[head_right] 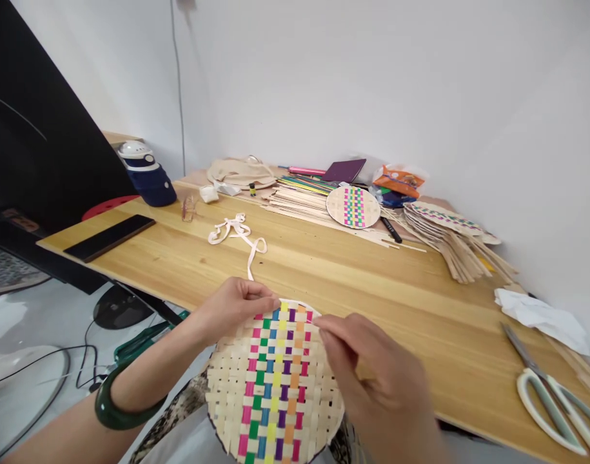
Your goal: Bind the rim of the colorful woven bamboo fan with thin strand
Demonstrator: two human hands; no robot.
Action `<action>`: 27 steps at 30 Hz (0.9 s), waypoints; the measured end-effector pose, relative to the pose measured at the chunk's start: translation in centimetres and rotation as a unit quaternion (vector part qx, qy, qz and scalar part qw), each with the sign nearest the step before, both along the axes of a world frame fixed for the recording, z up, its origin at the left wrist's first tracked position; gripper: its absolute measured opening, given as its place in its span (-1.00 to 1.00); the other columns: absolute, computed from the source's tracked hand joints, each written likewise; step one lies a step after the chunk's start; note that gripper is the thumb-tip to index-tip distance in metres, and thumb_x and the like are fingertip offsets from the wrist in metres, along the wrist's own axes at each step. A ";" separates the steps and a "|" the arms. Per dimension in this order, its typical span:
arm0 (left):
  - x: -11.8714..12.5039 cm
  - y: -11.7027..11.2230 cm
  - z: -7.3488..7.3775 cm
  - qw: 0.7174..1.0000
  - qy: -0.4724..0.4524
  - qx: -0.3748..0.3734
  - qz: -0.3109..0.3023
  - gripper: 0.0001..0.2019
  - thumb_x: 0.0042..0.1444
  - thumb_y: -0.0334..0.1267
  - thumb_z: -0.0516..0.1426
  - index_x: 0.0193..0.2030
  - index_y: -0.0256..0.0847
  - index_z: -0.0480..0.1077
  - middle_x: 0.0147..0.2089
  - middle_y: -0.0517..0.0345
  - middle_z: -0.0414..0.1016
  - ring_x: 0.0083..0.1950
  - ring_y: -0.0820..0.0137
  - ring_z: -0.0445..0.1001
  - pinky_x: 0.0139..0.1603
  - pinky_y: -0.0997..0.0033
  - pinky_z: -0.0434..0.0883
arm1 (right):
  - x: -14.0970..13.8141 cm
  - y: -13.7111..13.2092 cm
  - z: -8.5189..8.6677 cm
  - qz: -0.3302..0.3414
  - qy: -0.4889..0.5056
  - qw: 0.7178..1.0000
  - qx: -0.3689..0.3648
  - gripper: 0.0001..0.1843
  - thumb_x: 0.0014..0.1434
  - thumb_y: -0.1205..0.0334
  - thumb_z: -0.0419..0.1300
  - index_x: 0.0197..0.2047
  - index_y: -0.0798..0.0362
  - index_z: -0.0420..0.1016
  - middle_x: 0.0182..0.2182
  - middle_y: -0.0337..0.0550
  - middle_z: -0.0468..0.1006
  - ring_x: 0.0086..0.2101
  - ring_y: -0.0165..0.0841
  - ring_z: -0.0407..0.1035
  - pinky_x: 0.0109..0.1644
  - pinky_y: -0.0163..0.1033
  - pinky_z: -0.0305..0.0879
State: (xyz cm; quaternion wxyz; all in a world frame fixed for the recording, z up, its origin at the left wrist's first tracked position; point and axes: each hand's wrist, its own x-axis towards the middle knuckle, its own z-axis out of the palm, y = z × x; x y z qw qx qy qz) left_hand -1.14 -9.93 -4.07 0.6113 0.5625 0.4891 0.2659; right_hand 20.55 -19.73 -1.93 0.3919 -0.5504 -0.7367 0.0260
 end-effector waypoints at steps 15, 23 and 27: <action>0.7 -1.0 0.6 0.999 -0.049 -0.005 -0.010 -0.80 -0.05 -0.14 0.24 -0.45 -0.27 0.53 -0.47 0.17 0.53 -0.47 0.50 0.39 -0.44 0.54 0.29 | -3.5 2.2 -2.2 -0.010 -0.107 0.990 0.092 -0.78 0.29 0.33 0.01 -0.21 0.05 0.49 -0.38 -0.18 0.59 -0.41 -0.41 0.48 -0.37 -0.33 0.29; 0.9 -1.1 0.6 1.000 -0.027 0.011 -0.009 -0.81 -0.06 -0.16 0.23 -0.42 -0.27 0.55 -0.44 0.15 0.56 -0.44 0.43 0.44 -0.42 0.52 0.32 | -3.4 2.1 -2.5 -0.004 -0.110 0.991 0.073 -0.79 0.29 0.35 0.02 -0.20 0.06 0.49 -0.38 -0.19 0.58 -0.40 -0.41 0.46 -0.35 -0.32 0.26; 1.0 -1.2 0.2 0.999 -0.015 0.047 -0.006 -0.80 -0.01 -0.16 0.20 -0.42 -0.26 0.55 -0.44 0.15 0.57 -0.42 0.43 0.45 -0.42 0.53 0.31 | -3.5 2.1 -2.6 -0.006 -0.128 0.989 0.077 -0.80 0.29 0.34 0.01 -0.21 0.04 0.47 -0.35 -0.18 0.58 -0.39 -0.39 0.46 -0.34 -0.31 0.22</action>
